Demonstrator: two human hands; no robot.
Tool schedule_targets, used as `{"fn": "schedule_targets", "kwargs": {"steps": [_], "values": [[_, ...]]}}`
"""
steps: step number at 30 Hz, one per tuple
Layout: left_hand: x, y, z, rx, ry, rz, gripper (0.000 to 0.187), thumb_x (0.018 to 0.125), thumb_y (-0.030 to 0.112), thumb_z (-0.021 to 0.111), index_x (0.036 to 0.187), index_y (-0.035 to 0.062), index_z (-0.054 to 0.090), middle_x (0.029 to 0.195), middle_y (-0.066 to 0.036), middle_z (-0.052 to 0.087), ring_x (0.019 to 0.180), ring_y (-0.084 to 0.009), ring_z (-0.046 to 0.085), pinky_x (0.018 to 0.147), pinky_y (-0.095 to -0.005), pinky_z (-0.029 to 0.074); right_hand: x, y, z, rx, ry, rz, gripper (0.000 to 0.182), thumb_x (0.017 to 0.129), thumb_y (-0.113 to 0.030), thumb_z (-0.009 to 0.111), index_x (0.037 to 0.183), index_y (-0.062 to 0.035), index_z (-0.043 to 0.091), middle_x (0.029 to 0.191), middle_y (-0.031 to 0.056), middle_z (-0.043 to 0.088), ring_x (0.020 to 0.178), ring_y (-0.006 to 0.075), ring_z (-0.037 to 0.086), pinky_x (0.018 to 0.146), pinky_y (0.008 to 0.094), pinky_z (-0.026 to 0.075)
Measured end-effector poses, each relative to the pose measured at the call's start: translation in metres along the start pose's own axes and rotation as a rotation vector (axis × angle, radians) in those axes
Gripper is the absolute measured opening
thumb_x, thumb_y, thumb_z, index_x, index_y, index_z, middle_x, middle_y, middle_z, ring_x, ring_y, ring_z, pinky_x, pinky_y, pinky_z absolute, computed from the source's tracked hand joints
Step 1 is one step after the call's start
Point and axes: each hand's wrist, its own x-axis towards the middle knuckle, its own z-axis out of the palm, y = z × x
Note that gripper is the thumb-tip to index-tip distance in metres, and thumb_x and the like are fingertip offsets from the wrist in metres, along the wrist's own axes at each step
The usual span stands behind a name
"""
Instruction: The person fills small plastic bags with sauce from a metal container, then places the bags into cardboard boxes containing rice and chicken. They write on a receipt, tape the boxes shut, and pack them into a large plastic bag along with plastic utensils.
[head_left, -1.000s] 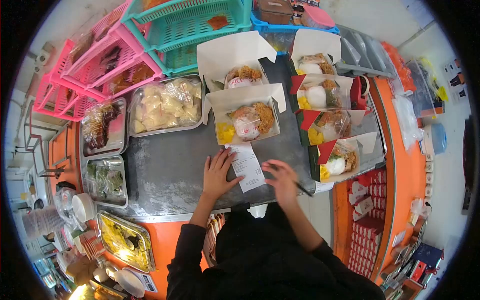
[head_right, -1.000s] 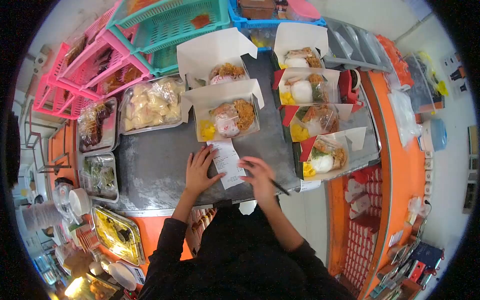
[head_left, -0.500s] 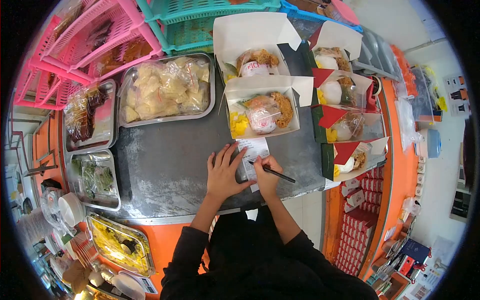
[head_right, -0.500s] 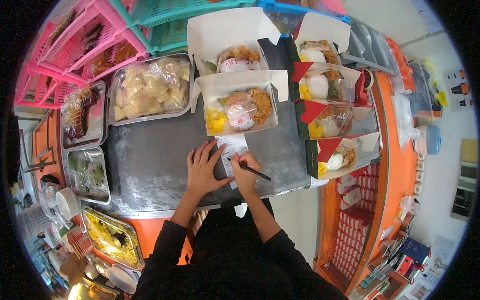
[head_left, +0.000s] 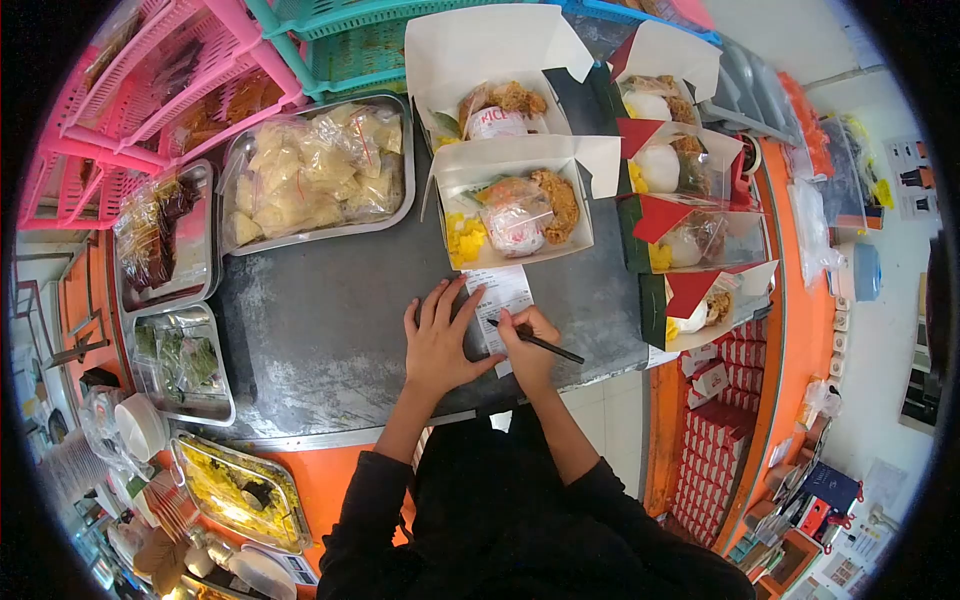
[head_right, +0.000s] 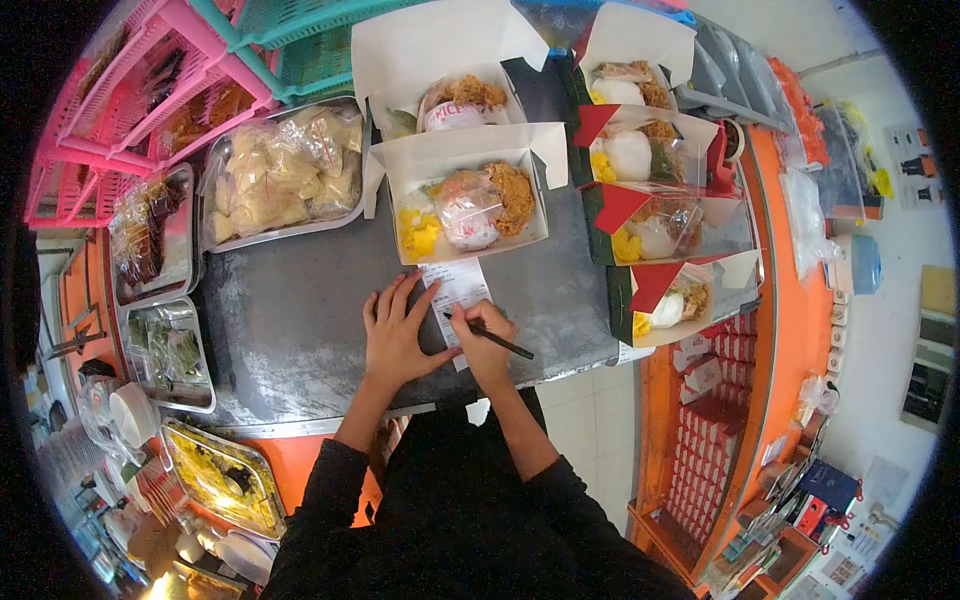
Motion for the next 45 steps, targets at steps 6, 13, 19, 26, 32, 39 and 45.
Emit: {"fn": "schedule_targets", "kwargs": {"steps": [6, 13, 19, 26, 32, 39, 45], "values": [[0.0, 0.0, 0.002, 0.002, 0.006, 0.006, 0.086, 0.052, 0.052, 0.072, 0.127, 0.0224, 0.042, 0.133, -0.004, 0.035, 0.124, -0.0234, 0.03, 0.1, -0.0504, 0.017, 0.003, -0.005, -0.002, 0.014, 0.012, -0.049, 0.022, 0.075, -0.002, 0.065, 0.06, -0.0034, 0.048, 0.051, -0.0034, 0.046, 0.048, 0.0014, 0.039, 0.043, 0.0197, 0.03], [0.0, 0.001, 0.003, 0.015, 0.021, 0.018, 0.086, 0.051, 0.051, 0.072, 0.127, 0.0219, 0.042, 0.133, -0.004, 0.035, 0.124, -0.0235, 0.03, 0.099, -0.0508, 0.018, 0.003, 0.002, -0.007, -0.007, 0.051, -0.064, 0.023, 0.073, -0.005, 0.065, 0.06, -0.0032, 0.047, 0.048, 0.0032, 0.047, 0.045, 0.0053, 0.043, 0.043, 0.0231, 0.035], [-0.001, 0.004, 0.002, 0.04, 0.009, 0.016, 0.087, 0.051, 0.051, 0.072, 0.127, 0.0214, 0.042, 0.133, -0.006, 0.035, 0.125, -0.0244, 0.029, 0.099, -0.0518, 0.018, -0.003, -0.003, -0.019, -0.013, -0.076, -0.104, 0.026, 0.074, -0.004, 0.064, 0.058, -0.0032, 0.043, 0.048, 0.0019, 0.042, 0.045, 0.0049, 0.038, 0.042, 0.0233, 0.032], [-0.024, 0.064, 0.036, -0.076, 0.077, 0.273, 0.068, 0.064, 0.045, 0.067, 0.12, 0.0112, 0.048, 0.125, -0.007, 0.043, 0.118, -0.024, 0.038, 0.094, -0.0478, 0.027, -0.047, 0.019, -0.161, 0.065, 0.185, -0.055, 0.012, 0.083, -0.008, 0.053, 0.075, -0.0064, 0.045, 0.059, -0.0026, 0.044, 0.052, 0.0036, 0.04, 0.046, 0.0192, 0.031], [0.01, 0.201, 0.13, -0.231, -0.105, 0.577, 0.04, 0.08, 0.026, 0.055, 0.118, 0.0131, 0.051, 0.114, -0.003, 0.052, 0.106, -0.0183, 0.048, 0.087, -0.0372, 0.036, -0.052, 0.035, -0.27, 0.367, 0.476, 0.339, 0.007, 0.083, -0.002, 0.043, 0.086, -0.0081, 0.045, 0.054, -0.0024, 0.044, 0.045, 0.0035, 0.035, 0.041, 0.0186, 0.025], [0.003, 0.225, 0.154, 0.015, -0.037, 0.424, 0.043, 0.082, 0.032, 0.052, 0.123, 0.019, 0.048, 0.122, 0.004, 0.049, 0.11, -0.0141, 0.044, 0.087, -0.0434, 0.033, -0.009, 0.062, -0.301, 0.03, -0.173, 0.269, 0.044, 0.074, -0.002, 0.046, 0.116, -0.0138, 0.05, 0.056, 0.0041, 0.051, 0.046, 0.0116, 0.045, 0.046, 0.0253, 0.038], [-0.009, 0.211, 0.132, 0.157, -0.044, 0.34, 0.04, 0.082, 0.027, 0.052, 0.122, 0.0205, 0.05, 0.124, 0.005, 0.049, 0.111, -0.016, 0.043, 0.085, -0.0436, 0.032, -0.001, 0.05, -0.298, -0.324, -0.452, 0.204, 0.057, 0.068, -0.01, 0.052, 0.124, -0.0215, 0.047, 0.056, 0.0126, 0.054, 0.051, 0.0278, 0.055, 0.054, 0.0358, 0.046]]}}
